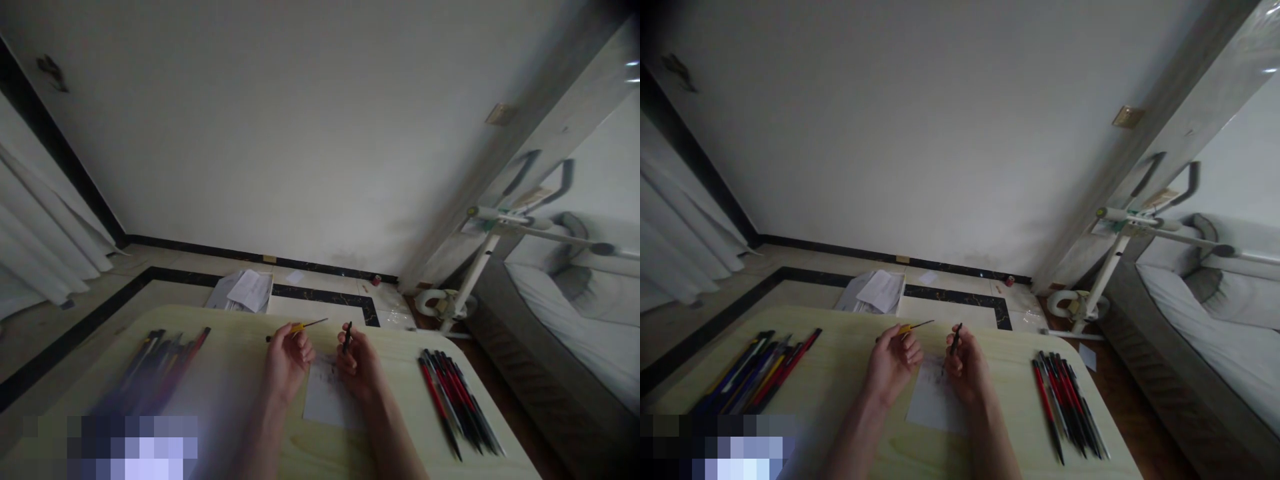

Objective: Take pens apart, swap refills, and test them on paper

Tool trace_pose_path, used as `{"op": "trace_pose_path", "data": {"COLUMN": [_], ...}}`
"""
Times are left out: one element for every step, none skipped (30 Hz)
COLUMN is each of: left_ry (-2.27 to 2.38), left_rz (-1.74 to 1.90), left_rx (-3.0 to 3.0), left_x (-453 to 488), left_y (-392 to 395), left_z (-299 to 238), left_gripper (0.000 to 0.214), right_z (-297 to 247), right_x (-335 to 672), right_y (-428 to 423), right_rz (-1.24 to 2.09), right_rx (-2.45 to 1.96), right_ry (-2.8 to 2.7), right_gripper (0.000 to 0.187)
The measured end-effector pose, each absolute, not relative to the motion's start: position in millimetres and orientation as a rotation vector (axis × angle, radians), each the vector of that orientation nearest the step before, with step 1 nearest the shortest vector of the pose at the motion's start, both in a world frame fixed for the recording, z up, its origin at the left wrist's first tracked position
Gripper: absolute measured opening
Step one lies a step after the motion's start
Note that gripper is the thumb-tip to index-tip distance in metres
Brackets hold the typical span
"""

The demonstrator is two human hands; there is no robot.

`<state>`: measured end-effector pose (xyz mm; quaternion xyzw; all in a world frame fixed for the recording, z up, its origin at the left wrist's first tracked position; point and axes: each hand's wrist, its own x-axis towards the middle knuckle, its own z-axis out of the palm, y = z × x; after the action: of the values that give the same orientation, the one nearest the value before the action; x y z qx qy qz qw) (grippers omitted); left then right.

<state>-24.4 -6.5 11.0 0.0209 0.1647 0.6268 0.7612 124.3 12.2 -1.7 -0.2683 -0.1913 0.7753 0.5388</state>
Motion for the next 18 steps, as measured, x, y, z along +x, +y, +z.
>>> {"op": "trace_pose_path", "data": {"left_ry": [0.377, 0.396, 0.414, 0.430, 0.446, 0.461, 0.474, 0.486, 0.497, 0.509, 0.519, 0.530, 0.539, 0.546, 0.549, 0.550, 0.551, 0.552], "left_rz": [1.358, 1.354, 1.352, 1.351, 1.351, 1.352, 1.352, 1.352, 1.351, 1.353, 1.358, 1.365, 1.374, 1.382, 1.388, 1.393, 1.396, 1.397], "left_rx": [0.050, 0.054, 0.056, 0.059, 0.060, 0.063, 0.066, 0.068, 0.069, 0.069, 0.068, 0.066, 0.064, 0.064, 0.065, 0.067, 0.066, 0.065], "left_x": [-23.5, -22.8, -22.3, -21.8, -21.5, -21.1, -20.7, -20.4, -20.1, -19.8, -19.6, -19.6, -19.5, -19.6, -19.6, -19.7, -19.8, -19.8], "left_y": [-6.2, -5.9, -5.5, -5.2, -4.8, -4.5, -4.3, -4.1, -4.0, -3.9, -3.9, -3.8, -3.8, -3.7, -3.6, -3.5, -3.3, -3.1], "left_z": [11.0, 11.0, 10.9, 10.8, 10.7, 10.5, 10.3, 10.1, 9.8, 9.5, 9.2, 8.8, 8.5, 8.3, 8.1, 7.9, 7.9, 7.9], "left_gripper": [0.016, 0.015, 0.013, 0.013, 0.012, 0.012, 0.012, 0.011, 0.011, 0.010, 0.010, 0.010, 0.010, 0.010, 0.010, 0.011, 0.011, 0.011], "right_z": [-1.9, -1.8, -1.6, -1.3, -0.9, -0.5, -0.1, 0.3, 0.6, 0.7, 0.6, 0.3, -0.2, -1.0, -1.9, -2.8, -3.8, -4.6], "right_x": [125.1, 125.7, 126.1, 126.4, 126.5, 126.4, 126.2, 125.9, 125.7, 125.4, 125.2, 125.1, 124.9, 124.8, 124.7, 124.5, 124.4, 124.2], "right_y": [12.2, 12.1, 12.0, 12.0, 12.1, 12.3, 12.5, 12.7, 12.9, 13.2, 13.4, 13.6, 13.8, 14.0, 14.2, 14.3, 14.3, 14.3], "right_rz": [1.856, 1.868, 1.878, 1.889, 1.896, 1.901, 1.904, 1.907, 1.908, 1.906, 1.904, 1.903, 1.903, 1.904, 1.902, 1.898, 1.891, 1.884], "right_rx": [-0.628, -0.616, -0.604, -0.593, -0.587, -0.585, -0.586, -0.589, -0.592, -0.594, -0.595, -0.593, -0.588, -0.582, -0.574, -0.566, -0.560, -0.557], "right_ry": [-0.448, -0.439, -0.429, -0.418, -0.407, -0.397, -0.388, -0.379, -0.371, -0.363, -0.357, -0.351, -0.344, -0.337, -0.329, -0.323, -0.317, -0.314], "right_gripper": [0.014, 0.013, 0.013, 0.013, 0.013, 0.013, 0.014, 0.014, 0.015, 0.015, 0.014, 0.014, 0.014, 0.013, 0.013, 0.013, 0.013, 0.013]}}
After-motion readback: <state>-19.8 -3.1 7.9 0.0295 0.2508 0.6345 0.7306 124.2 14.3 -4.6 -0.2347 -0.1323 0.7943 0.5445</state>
